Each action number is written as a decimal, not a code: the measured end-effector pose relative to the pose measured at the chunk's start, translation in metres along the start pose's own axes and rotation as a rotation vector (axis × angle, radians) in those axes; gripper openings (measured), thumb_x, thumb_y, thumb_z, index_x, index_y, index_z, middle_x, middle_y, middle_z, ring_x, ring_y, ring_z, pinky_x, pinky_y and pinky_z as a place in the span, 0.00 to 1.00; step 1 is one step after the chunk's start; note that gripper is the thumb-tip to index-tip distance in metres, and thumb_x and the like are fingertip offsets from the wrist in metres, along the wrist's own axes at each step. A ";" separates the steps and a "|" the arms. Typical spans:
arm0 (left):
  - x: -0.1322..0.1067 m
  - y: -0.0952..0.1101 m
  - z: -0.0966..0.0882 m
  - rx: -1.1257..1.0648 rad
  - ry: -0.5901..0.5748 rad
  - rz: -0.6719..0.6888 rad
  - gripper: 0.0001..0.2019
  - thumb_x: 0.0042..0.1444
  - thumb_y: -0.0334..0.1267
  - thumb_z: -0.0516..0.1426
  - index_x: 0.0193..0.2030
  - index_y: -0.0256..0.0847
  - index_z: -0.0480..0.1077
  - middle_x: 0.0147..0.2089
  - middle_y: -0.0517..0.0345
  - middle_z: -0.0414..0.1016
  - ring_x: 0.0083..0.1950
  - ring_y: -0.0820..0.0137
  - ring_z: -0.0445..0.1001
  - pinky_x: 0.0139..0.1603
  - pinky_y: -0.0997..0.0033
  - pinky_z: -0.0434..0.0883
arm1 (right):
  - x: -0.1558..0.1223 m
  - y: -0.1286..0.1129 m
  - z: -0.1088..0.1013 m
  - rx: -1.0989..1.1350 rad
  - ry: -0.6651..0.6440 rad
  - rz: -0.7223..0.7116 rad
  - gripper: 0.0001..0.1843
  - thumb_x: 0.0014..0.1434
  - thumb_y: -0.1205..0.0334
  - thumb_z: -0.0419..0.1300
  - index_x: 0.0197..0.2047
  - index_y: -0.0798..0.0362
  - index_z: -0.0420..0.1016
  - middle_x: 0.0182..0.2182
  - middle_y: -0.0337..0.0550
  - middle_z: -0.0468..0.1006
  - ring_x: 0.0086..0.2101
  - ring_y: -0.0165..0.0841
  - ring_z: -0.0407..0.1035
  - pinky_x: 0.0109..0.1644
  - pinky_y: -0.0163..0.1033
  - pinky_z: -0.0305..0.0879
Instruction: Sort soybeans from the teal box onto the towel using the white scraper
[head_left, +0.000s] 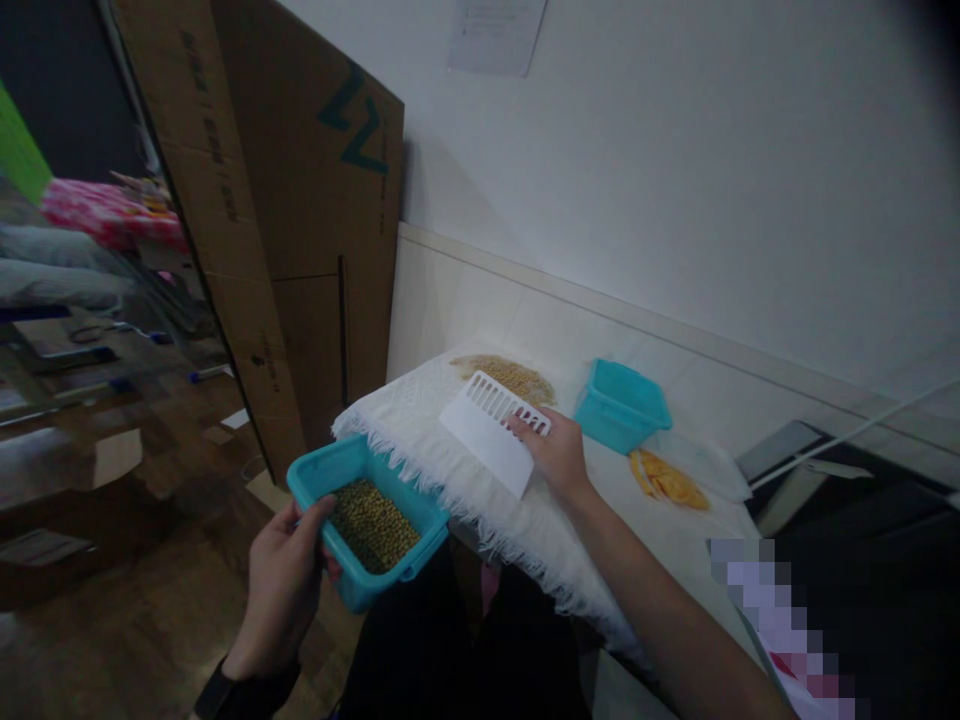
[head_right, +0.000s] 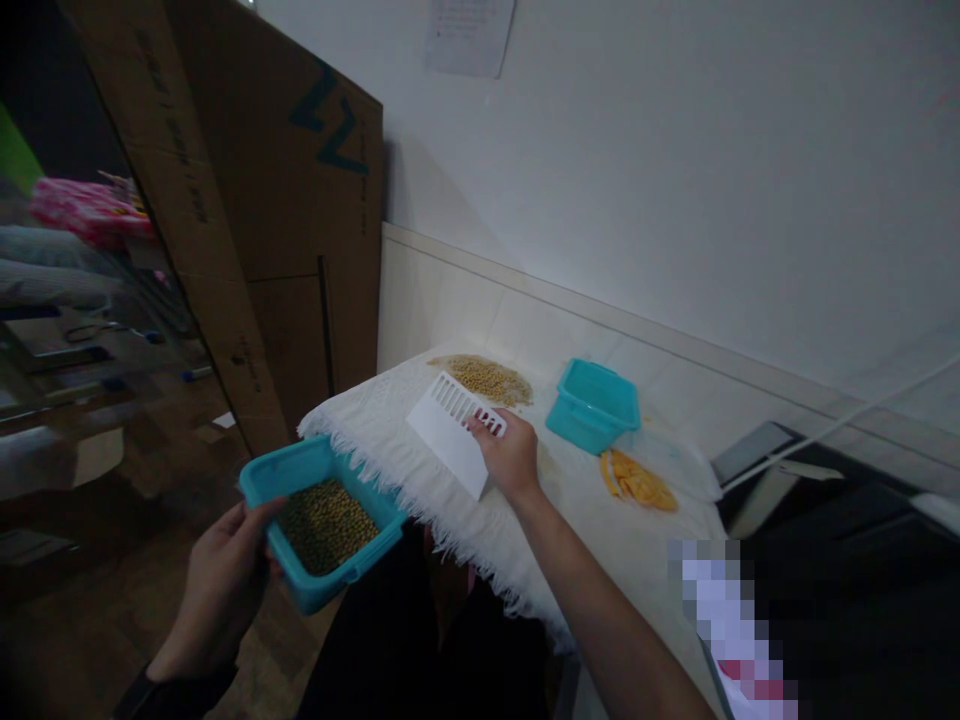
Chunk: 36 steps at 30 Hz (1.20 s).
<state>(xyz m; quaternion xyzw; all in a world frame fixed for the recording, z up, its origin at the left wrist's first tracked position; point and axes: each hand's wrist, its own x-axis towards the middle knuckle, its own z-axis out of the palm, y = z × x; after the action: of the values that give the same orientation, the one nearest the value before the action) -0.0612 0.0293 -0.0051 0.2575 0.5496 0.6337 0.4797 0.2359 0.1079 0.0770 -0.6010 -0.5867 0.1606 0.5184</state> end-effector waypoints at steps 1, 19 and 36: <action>0.000 0.000 0.001 -0.004 -0.002 -0.007 0.18 0.43 0.50 0.69 0.23 0.44 0.67 0.11 0.69 0.63 0.11 0.72 0.61 0.13 0.74 0.60 | 0.004 0.003 -0.007 0.011 -0.008 0.009 0.21 0.50 0.44 0.69 0.32 0.55 0.83 0.25 0.46 0.83 0.25 0.38 0.73 0.28 0.38 0.64; -0.006 -0.011 0.010 -0.009 -0.055 -0.085 0.17 0.38 0.47 0.70 0.20 0.44 0.67 0.10 0.69 0.63 0.10 0.73 0.60 0.10 0.74 0.58 | 0.052 0.038 -0.043 -0.072 -0.007 -0.055 0.24 0.45 0.43 0.71 0.33 0.57 0.87 0.25 0.45 0.83 0.24 0.34 0.70 0.28 0.36 0.61; -0.012 -0.017 0.016 0.048 -0.068 -0.088 0.19 0.39 0.50 0.69 0.22 0.44 0.65 0.10 0.69 0.62 0.09 0.72 0.60 0.11 0.74 0.57 | 0.016 0.019 -0.068 -0.029 -0.028 -0.052 0.24 0.46 0.40 0.72 0.34 0.54 0.87 0.25 0.43 0.82 0.25 0.35 0.70 0.29 0.37 0.62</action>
<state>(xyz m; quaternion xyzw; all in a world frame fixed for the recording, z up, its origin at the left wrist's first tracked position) -0.0370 0.0252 -0.0142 0.2661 0.5585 0.5896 0.5192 0.3053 0.0970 0.0959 -0.5908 -0.6116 0.1467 0.5054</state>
